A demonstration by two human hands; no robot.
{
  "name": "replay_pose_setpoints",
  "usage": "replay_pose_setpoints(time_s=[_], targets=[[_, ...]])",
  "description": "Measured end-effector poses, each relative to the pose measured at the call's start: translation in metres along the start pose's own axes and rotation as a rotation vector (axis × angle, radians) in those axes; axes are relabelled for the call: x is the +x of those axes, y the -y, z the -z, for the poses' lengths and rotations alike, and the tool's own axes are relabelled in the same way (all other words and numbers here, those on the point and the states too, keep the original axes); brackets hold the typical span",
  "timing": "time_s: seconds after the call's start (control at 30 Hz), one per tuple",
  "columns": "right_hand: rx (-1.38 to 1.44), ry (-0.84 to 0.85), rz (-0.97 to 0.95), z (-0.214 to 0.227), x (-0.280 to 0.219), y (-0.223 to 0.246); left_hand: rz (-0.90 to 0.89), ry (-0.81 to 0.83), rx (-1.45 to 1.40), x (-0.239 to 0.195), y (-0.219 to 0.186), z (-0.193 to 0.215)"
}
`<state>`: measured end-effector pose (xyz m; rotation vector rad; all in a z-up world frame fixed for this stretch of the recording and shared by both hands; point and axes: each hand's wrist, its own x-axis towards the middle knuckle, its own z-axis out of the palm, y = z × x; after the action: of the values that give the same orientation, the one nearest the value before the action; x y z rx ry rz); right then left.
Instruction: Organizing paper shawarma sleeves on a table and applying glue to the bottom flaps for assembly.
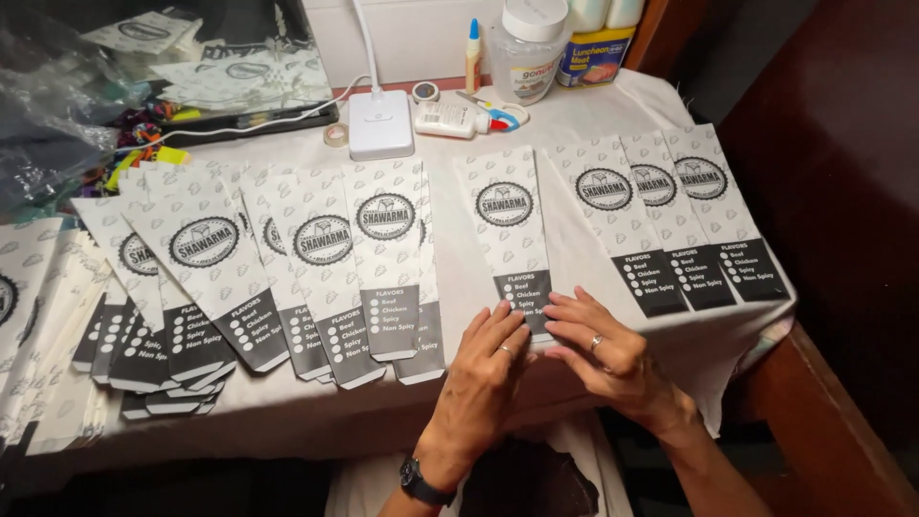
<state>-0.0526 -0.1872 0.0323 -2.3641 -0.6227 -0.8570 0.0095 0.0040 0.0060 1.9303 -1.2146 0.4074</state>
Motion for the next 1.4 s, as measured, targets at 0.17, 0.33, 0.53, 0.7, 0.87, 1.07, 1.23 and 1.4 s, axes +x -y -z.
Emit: replay_pose_setpoints(time_s=[0.17, 0.33, 0.53, 0.7, 0.87, 1.07, 1.23, 1.4], targets=[[0.09, -0.033, 0.024, -0.001, -0.007, -0.001, -0.089, -0.214, -0.054, -0.005, 0.001, -0.004], [0.124, -0.049, -0.024, -0.003, -0.006, -0.003, 0.011, -0.255, -0.07, -0.001, -0.003, -0.01], [0.122, -0.131, -0.261, -0.01, 0.001, 0.001, 0.254, -0.348, -0.099, 0.009, -0.016, -0.018], [0.153, -0.133, -0.429, -0.012, 0.002, -0.004, 0.368, -0.324, -0.061, 0.013, -0.019, -0.021], [0.268, -0.108, -0.475, -0.009, -0.001, -0.013, 0.383, -0.235, -0.109, 0.009, -0.007, -0.019], [0.27, -0.142, -0.462, -0.003, 0.001, -0.005, 0.299, -0.089, -0.126, 0.006, 0.008, -0.016], [-0.113, -0.312, -0.365, 0.037, -0.015, -0.009, 0.242, 0.143, -0.049, 0.014, 0.018, -0.022], [-0.422, -0.302, -0.399, 0.051, -0.054, -0.048, 0.277, 0.156, 0.006, 0.037, 0.007, -0.053]])
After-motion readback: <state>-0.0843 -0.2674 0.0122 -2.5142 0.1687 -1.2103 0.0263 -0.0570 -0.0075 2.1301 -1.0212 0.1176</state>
